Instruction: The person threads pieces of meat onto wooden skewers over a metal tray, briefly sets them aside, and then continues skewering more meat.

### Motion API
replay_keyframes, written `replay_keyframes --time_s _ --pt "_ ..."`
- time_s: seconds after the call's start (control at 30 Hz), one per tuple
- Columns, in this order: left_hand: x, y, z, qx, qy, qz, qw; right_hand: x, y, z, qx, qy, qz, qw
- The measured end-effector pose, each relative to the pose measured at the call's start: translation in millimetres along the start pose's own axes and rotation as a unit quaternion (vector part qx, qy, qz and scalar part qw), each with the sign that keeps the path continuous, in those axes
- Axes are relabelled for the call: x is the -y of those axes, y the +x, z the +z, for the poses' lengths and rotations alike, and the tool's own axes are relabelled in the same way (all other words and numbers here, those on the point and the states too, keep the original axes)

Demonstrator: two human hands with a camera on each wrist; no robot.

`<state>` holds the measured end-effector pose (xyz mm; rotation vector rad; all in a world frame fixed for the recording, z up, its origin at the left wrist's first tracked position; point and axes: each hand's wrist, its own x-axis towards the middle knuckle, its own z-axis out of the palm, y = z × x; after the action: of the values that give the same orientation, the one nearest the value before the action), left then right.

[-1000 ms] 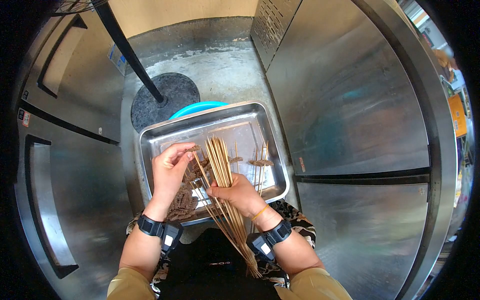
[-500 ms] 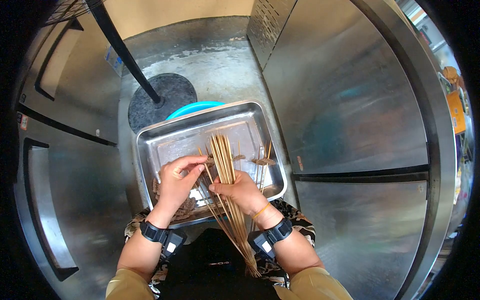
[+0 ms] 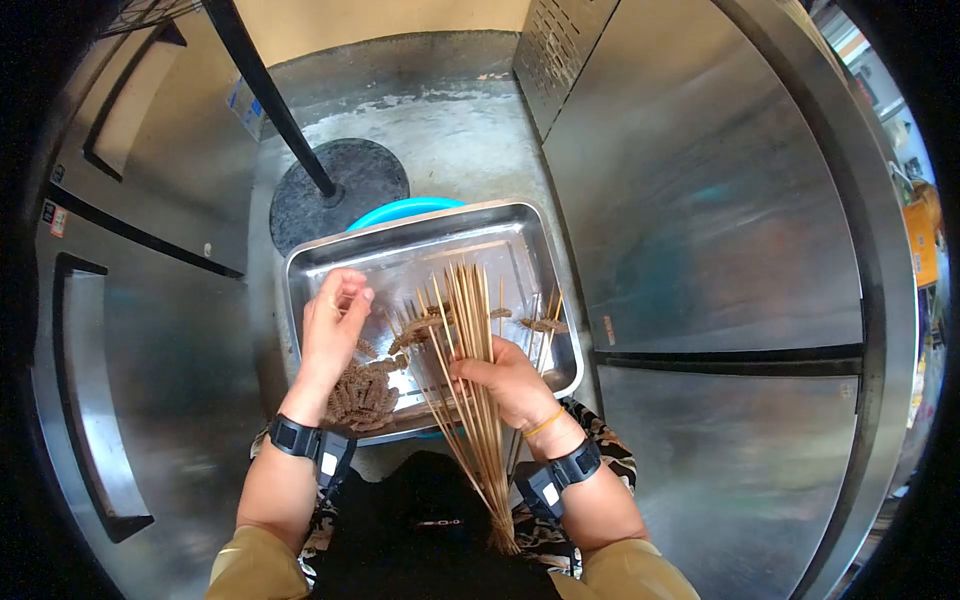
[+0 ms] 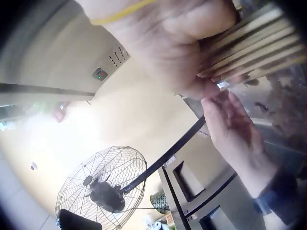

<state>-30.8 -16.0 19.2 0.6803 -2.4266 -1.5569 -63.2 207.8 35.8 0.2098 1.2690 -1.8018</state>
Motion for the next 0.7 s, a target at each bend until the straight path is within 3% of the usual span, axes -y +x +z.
replay_keyframes --time_s 0.13,0.23,0.47,0.7 --pt "8 -13 -10 0.151 0.323 0.044 0.933 4 -3 1 0.01 0.019 0.002 1.0" --pt "23 -19 -7 0.164 0.377 0.11 0.905 2 -2 0 0.014 0.013 -0.005 1.0" --pt "40 -20 4 0.152 0.407 0.144 0.889 2 0 1 0.014 0.0 -0.017 1.0" --pt "13 -14 -5 0.176 0.341 0.027 0.923 -1 2 -1 0.002 -0.007 -0.02 1.0"
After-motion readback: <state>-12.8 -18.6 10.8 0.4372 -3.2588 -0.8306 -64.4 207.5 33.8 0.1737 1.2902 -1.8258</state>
